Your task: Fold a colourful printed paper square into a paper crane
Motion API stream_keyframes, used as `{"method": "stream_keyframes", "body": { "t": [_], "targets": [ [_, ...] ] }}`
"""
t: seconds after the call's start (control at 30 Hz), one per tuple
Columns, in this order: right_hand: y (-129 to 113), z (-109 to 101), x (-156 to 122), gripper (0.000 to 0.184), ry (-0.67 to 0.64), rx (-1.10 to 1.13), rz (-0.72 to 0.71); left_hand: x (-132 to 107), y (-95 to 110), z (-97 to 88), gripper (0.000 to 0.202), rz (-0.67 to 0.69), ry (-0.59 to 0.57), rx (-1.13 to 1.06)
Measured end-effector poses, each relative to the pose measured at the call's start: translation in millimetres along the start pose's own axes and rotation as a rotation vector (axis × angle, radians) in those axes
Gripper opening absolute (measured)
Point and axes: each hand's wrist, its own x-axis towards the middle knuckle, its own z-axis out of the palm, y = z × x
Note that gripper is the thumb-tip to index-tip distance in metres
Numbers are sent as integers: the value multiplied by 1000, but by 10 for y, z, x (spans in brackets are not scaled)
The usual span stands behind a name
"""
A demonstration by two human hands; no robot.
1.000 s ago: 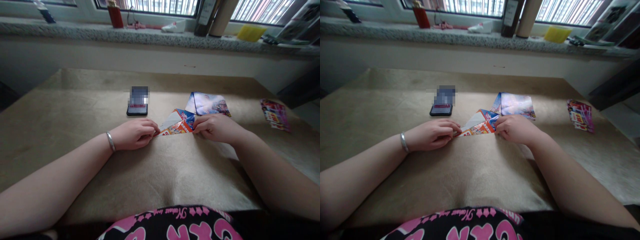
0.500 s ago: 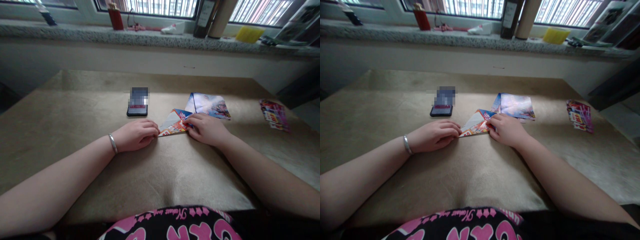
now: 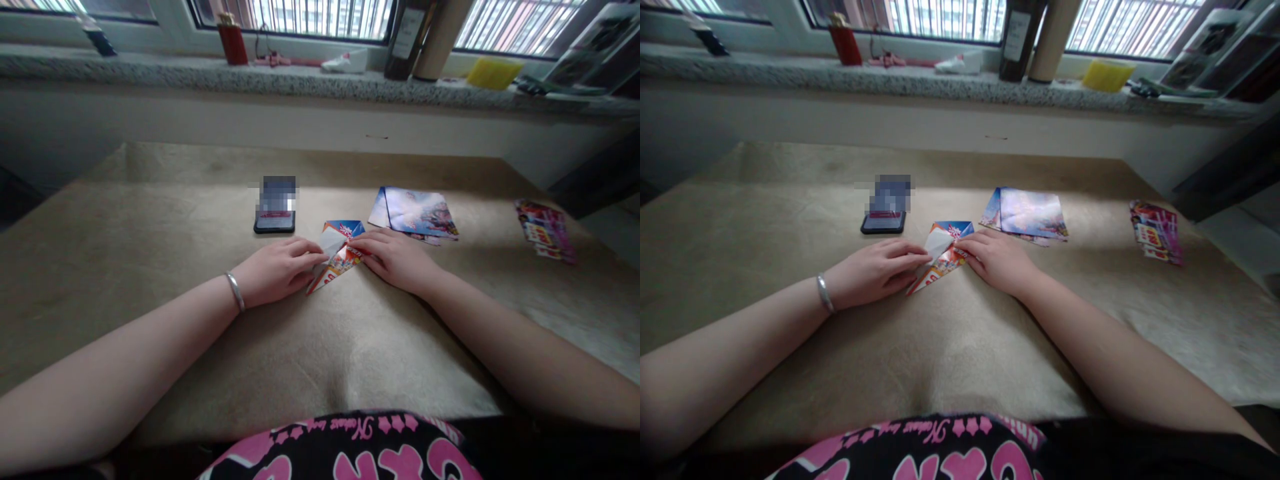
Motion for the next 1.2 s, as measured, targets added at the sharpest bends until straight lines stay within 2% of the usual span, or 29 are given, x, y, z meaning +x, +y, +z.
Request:
{"method": "stream_keyframes", "body": {
  "t": [0.1, 0.27, 0.37, 0.7, 0.97, 1.2],
  "targets": [
    [12, 20, 13, 29, 19, 14, 1, -1, 44, -13, 35, 57, -16, 90],
    [25, 53, 12, 33, 35, 13, 37, 14, 80, -84, 42, -39, -139, 24],
    [23, 49, 3, 35, 17, 36, 63, 22, 66, -130, 47, -46, -195, -26],
    [-54, 0, 7, 39, -33, 271, 147, 35, 73, -95, 43, 20, -123, -47],
    [-54, 2, -22, 38, 47, 515, 158, 42, 117, -99, 42, 1, -123, 97],
    [-57, -122, -45, 29, 53, 448, 147, 48, 165, -115, 39, -16, -71, 231]
  ]
}}
